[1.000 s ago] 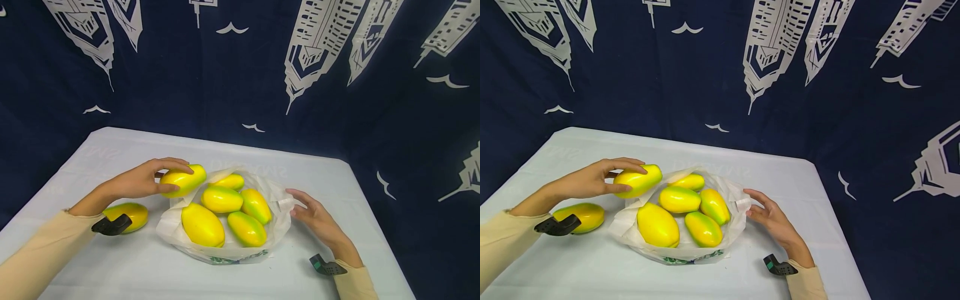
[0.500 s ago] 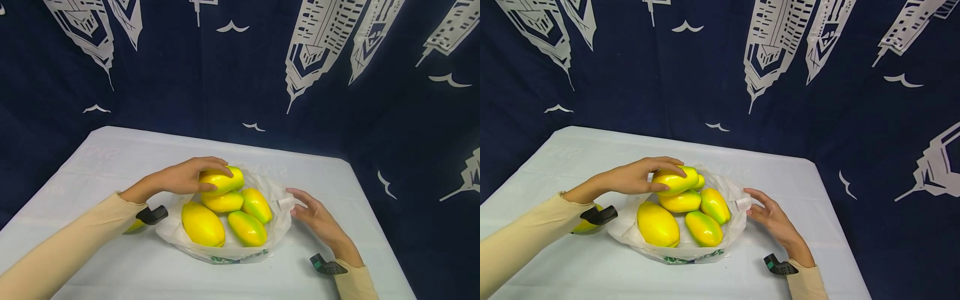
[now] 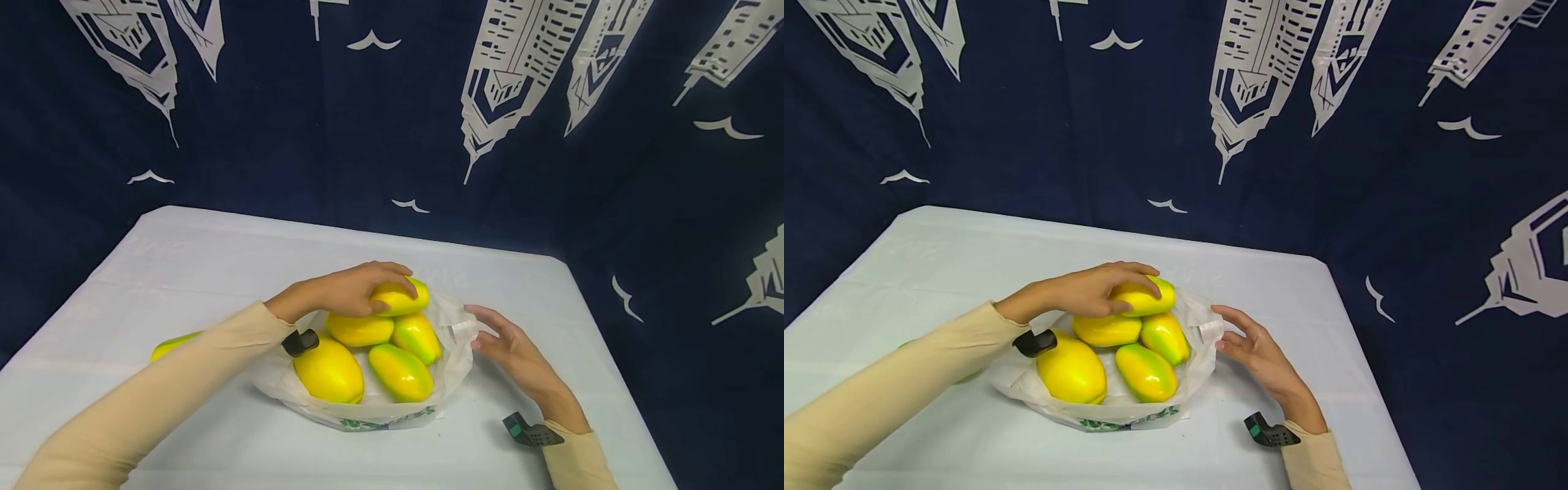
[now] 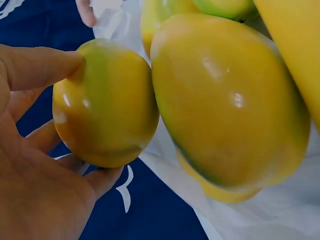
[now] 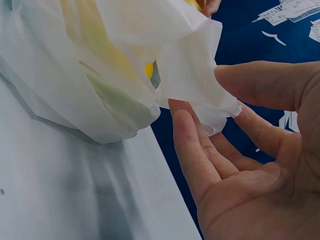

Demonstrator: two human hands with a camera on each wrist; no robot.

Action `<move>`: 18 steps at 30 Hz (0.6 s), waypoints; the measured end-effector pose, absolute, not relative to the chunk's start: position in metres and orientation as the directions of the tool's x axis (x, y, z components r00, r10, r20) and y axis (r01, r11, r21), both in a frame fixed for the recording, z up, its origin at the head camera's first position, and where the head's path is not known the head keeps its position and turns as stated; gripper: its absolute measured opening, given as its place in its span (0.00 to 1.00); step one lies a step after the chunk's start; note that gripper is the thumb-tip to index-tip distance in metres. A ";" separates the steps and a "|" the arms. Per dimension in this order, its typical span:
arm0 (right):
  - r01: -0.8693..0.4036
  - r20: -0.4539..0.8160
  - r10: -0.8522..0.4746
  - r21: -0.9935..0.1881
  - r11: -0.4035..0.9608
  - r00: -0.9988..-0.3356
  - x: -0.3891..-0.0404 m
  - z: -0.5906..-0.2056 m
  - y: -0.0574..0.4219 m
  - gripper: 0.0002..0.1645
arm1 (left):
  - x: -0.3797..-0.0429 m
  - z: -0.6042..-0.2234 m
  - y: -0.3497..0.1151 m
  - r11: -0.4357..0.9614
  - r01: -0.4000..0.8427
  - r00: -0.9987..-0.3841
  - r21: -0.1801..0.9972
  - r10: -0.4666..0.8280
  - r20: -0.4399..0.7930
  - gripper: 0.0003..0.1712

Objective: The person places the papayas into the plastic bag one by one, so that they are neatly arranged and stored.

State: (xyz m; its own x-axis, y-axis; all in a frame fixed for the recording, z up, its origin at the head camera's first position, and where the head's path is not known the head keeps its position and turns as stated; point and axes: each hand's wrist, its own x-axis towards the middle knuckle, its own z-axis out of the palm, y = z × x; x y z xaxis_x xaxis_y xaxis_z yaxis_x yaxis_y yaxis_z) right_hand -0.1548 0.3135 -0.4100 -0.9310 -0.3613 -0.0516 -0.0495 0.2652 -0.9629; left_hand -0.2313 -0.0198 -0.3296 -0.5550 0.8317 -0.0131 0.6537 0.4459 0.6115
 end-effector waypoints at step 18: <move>-0.042 -0.056 -0.351 -0.963 0.264 -0.935 -0.154 -0.409 0.314 0.36 | -0.242 -0.339 -0.012 0.447 0.650 -0.533 0.614 0.845 -0.051 0.26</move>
